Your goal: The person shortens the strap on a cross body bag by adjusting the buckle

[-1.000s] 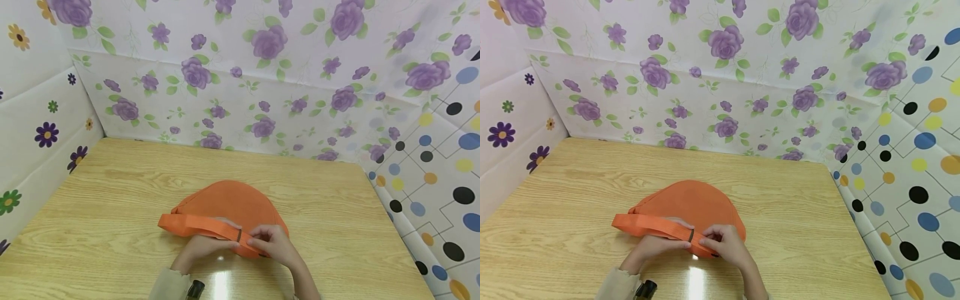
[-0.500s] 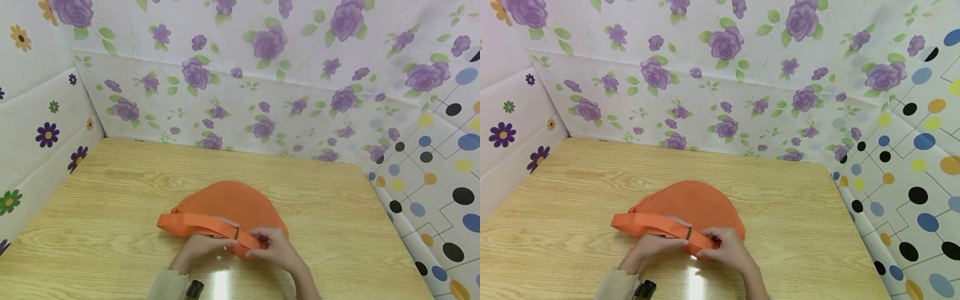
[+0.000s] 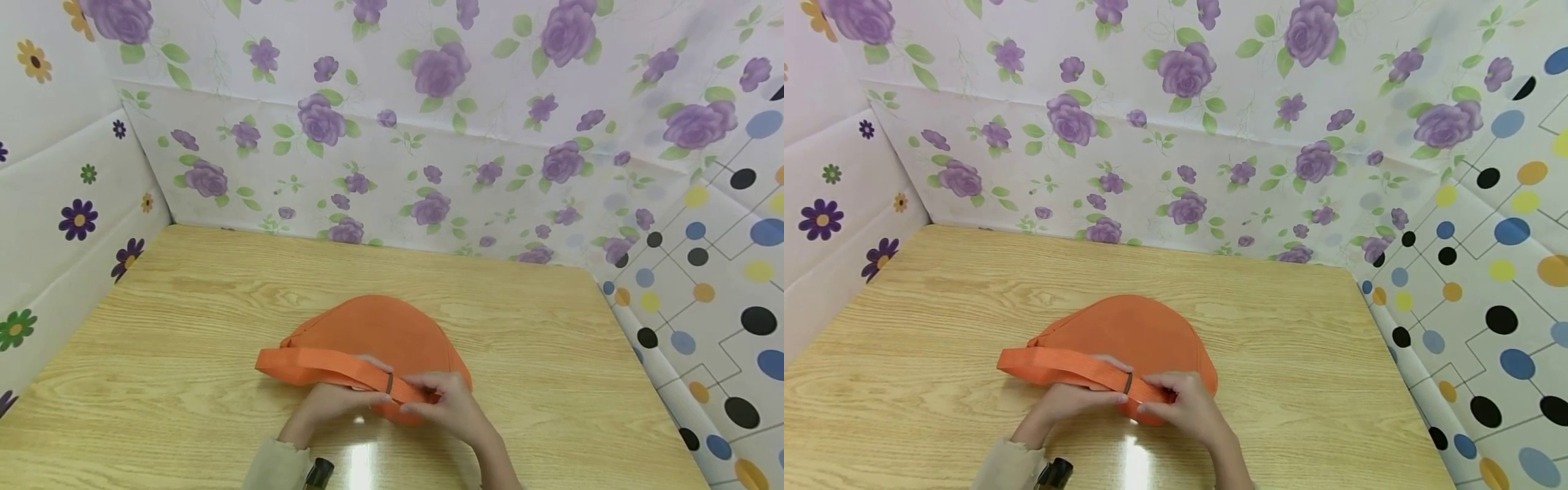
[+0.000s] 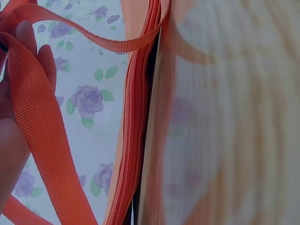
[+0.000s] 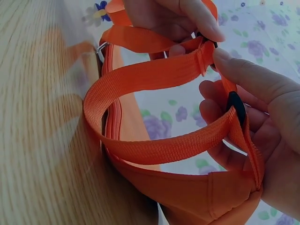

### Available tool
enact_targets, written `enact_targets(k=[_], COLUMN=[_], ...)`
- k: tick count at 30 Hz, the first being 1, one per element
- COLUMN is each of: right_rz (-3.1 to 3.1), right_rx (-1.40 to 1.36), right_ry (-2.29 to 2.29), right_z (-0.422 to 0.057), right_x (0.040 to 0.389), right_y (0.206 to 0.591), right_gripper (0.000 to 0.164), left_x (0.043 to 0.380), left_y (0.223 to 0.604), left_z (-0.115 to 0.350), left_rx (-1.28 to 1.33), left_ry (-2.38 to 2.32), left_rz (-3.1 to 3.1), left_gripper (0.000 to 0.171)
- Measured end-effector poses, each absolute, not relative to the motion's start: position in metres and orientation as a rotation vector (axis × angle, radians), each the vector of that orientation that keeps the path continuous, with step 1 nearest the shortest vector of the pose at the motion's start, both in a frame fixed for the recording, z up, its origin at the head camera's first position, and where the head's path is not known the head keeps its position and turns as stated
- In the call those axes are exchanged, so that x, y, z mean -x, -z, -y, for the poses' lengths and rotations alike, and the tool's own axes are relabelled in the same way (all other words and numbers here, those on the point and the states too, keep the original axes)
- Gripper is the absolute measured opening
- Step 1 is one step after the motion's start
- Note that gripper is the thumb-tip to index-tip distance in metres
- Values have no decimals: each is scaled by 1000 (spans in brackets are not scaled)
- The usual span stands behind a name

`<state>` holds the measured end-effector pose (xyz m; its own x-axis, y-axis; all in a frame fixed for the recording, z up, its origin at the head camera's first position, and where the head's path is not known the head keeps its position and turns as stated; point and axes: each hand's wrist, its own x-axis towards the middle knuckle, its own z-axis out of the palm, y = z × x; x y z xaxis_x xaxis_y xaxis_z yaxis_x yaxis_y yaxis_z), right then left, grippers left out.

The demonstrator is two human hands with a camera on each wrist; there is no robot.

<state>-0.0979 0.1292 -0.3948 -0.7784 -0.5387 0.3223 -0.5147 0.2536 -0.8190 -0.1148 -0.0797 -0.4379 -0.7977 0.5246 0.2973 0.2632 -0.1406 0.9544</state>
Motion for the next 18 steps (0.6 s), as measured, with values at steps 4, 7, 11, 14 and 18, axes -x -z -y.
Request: enact_targets(k=[4, 7, 11, 14, 18], right_rz=[-2470, -2480, -2482, -2474, -2470], right_rx=[1068, 1095, 1114, 1113, 1095], right_ry=[1600, 1594, 1586, 1584, 1579], right_z=[-127, -124, -122, -122, -122], right_x=[98, 98, 98, 98, 98], right_y=[394, 392, 391, 392, 392], right_gripper=[27, 27, 26, 26, 26], left_x=[112, 110, 110, 110, 110], left_y=[428, 422, 421, 421, 423], left_z=[77, 75, 73, 72, 73], left_rx=[-907, -898, -882, -867, -896], left_ry=[-2042, -2030, -2020, -2012, -2028], left_rz=[-1898, -1887, -1870, -1876, -1871], left_gripper=[32, 31, 32, 31, 29])
